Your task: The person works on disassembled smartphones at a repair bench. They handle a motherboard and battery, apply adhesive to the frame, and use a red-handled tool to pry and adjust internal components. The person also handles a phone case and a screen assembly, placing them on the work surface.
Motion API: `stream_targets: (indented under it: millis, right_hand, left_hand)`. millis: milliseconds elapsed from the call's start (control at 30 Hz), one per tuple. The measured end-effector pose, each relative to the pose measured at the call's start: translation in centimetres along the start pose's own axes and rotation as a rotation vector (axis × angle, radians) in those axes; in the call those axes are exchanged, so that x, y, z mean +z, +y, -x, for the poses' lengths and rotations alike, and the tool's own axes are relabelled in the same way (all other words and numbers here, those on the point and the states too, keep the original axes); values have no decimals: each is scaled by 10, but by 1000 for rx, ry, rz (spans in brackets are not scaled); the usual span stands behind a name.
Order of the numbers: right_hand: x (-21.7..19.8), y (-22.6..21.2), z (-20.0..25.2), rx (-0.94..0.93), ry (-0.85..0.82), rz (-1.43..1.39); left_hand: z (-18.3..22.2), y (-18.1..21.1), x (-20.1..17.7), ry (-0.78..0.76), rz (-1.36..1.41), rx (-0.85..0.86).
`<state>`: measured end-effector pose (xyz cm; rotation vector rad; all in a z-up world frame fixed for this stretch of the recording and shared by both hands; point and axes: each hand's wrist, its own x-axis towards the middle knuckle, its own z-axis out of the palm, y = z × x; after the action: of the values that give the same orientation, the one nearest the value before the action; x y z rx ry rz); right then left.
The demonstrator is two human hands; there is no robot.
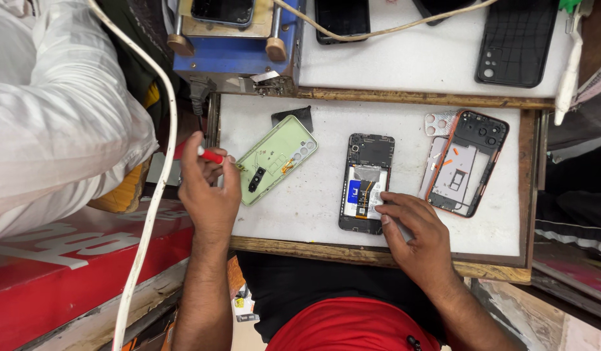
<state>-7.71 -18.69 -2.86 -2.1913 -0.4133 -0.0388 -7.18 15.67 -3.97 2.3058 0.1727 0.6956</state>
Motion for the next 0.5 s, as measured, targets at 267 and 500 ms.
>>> stream_targets:
  millis: [267, 500]
  right_hand:
    - [-1, -3, 0, -19, 30, 5]
    - [-3, -1, -1, -49, 20, -16]
  left_hand:
    - [11, 35, 14, -26, 367, -107]
    - [39, 105, 67, -309, 666, -131]
